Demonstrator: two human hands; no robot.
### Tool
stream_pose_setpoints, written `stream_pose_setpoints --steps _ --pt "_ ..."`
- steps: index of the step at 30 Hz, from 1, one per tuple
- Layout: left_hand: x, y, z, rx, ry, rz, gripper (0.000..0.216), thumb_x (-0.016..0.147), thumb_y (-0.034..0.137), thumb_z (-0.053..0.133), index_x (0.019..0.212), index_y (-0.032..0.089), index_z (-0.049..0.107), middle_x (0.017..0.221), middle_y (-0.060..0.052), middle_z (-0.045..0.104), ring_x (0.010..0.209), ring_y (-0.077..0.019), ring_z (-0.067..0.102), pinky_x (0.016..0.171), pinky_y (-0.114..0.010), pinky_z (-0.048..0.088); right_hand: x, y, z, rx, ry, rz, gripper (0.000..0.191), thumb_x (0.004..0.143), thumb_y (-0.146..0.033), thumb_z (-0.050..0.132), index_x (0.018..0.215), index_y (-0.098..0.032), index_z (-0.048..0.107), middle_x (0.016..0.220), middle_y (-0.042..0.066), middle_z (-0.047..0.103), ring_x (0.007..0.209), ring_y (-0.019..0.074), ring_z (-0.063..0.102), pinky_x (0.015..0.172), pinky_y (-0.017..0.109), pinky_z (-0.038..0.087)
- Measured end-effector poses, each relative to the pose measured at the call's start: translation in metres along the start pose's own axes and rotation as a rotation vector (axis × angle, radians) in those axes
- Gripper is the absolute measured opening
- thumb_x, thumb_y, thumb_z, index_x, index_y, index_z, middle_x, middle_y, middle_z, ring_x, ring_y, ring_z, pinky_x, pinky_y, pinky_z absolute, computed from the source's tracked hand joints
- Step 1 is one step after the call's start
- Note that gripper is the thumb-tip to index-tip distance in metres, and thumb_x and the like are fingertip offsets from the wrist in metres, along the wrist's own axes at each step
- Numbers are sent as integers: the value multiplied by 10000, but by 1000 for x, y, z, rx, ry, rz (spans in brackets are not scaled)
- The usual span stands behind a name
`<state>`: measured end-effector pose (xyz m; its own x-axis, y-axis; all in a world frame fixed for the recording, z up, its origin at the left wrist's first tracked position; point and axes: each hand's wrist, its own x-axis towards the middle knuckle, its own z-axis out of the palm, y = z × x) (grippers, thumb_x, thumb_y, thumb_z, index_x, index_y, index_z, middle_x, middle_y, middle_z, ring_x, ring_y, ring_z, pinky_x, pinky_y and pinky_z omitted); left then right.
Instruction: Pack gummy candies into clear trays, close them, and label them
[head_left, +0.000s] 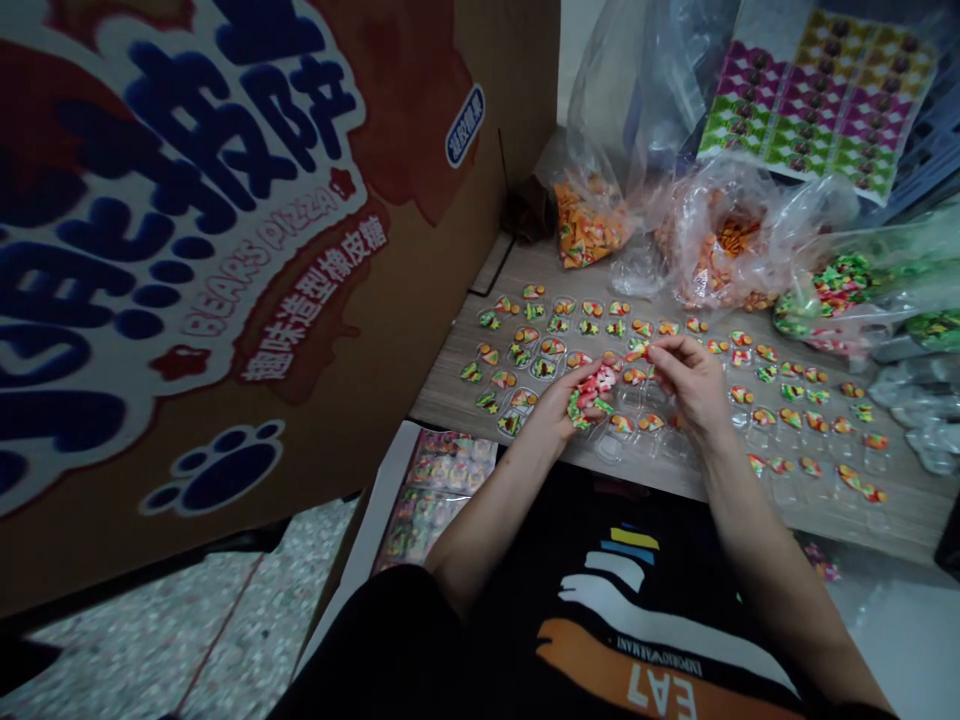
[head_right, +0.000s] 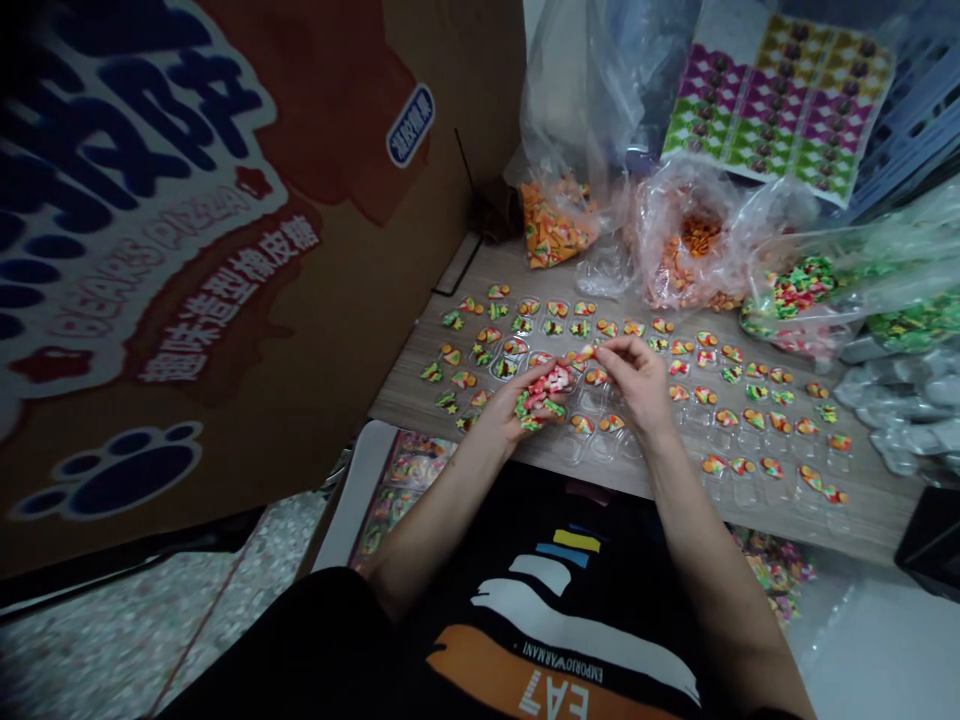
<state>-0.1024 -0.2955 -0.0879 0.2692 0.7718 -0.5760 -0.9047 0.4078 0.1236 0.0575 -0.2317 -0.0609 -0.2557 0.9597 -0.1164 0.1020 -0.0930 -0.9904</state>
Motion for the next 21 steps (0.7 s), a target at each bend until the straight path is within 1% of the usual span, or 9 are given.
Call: stream_pose_setpoints --steps 2,4,6,8,10,12,15,18,21 --pt "-7 11 -2 -16 -19 -3 99 921 176 597 911 126 682 709 -40 617 452 -54 494 333 -102 236 -1 13 -12 -45 56 44 309 681 -457 808 793 -212 657 661 -35 596 518 90 424 461 220 314" --pt "-12 21 -5 -52 -2 21 145 950 183 549 919 129 680 738 -50 619 454 -47 482 331 -90 246 -5 28 -19 -120 47 83 331 657 -465 804 790 -205 649 663 -29 614 539 101 468 484 224 348" --pt "-16 28 -7 -89 22 49 180 970 193 517 922 132 680 752 -55 615 463 -46 481 332 -83 257 -11 42 -21 -190 18 112 334 674 -479 769 803 -204 631 662 -25 621 551 117 503 499 235 369" --pt "-19 32 -9 -118 30 68 204 981 203 500 911 133 678 748 -53 603 474 -48 485 334 -76 264 -18 52 -19 -295 -15 98 292 729 -471 711 807 -208 611 646 -31 602 547 126 507 516 247 371" --pt "-21 33 -11 -139 20 79 239 995 207 469 897 133 674 750 -57 598 485 -53 489 333 -75 266 -25 57 -16 -478 -27 34 218 792 -425 655 787 -215 594 634 -33 581 554 134 504 549 260 362" --pt "-22 32 -12 -152 6 77 284 1011 207 426 887 132 670 759 -63 600 486 -54 487 334 -75 266 -29 59 -12 -699 -10 -60 166 843 -367 613 769 -220 586 667 -14 596 602 153 522 589 277 354" --pt "-22 29 -12 -160 4 61 259 1003 195 445 896 132 672 762 -61 602 479 -51 480 332 -78 256 -33 60 -7 -947 31 -206 183 901 -323 567 750 -222 591 773 38 642 684 185 545 621 300 345" --pt "-23 25 -11 -156 7 44 185 973 182 507 971 138 687 751 -47 604 480 -52 486 337 -82 266 -33 56 -9 -1051 24 -279 240 946 -327 532 750 -216 618 840 70 653 721 205 552 636 320 357" --pt "-22 21 -12 -133 -3 29 187 966 176 510 995 135 690 730 -46 606 469 -52 484 340 -87 268 -33 42 -11 -997 44 -297 281 968 -360 520 765 -214 648 840 70 641 745 214 565 672 336 393"
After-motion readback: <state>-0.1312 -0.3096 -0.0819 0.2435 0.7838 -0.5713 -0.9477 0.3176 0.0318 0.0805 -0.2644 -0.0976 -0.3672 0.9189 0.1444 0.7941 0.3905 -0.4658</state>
